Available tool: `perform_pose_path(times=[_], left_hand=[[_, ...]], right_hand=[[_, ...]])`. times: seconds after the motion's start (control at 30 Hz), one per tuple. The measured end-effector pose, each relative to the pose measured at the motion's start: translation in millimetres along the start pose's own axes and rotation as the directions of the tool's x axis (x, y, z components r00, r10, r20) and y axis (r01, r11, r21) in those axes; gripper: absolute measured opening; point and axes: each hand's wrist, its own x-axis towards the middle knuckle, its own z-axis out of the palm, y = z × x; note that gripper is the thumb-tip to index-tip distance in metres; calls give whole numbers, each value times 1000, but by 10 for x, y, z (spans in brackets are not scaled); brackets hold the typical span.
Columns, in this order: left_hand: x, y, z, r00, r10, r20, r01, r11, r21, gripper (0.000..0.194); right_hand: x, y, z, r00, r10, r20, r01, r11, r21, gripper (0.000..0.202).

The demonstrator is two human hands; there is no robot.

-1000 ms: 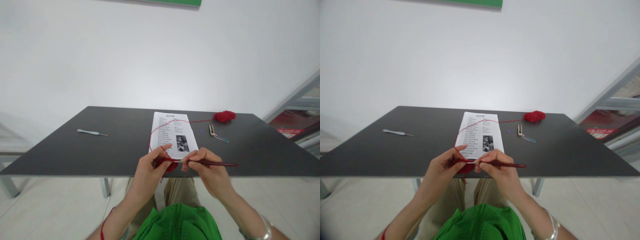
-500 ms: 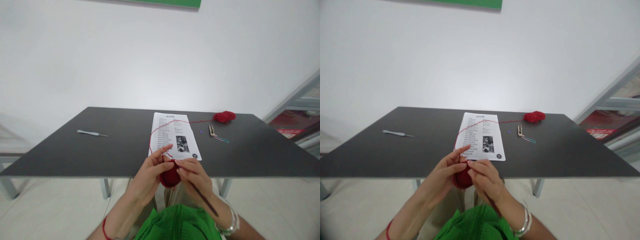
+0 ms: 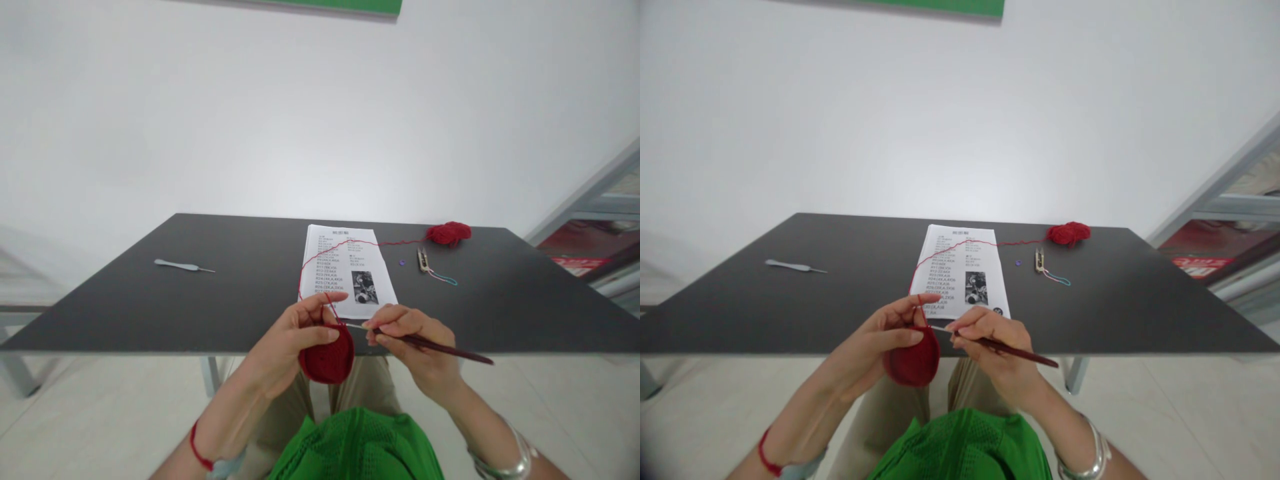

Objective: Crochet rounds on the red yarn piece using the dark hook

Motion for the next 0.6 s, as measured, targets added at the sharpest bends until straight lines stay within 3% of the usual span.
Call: perform_pose_path(times=[0.23,0.33,0.47,0.6], left_hand=[[-34,62,-35,998,-57,10,56,995,85,44],[-29,60,-70,996,-77,48,71,991,110,41],[-14,60,-95,988,-120,98,106,985,135,39],[-1,61,-94,991,-100,84,84,980,178,38]], right_hand=[[60,-94,-93,982,-46,181,63,994,-88,21],[85,-116,-151,970,-10,243,33,995,-91,21],[133,-86,-204,954,166,248,-176,984,18,13],[202,-19,-197,897,368,244,-423,874,237,11]])
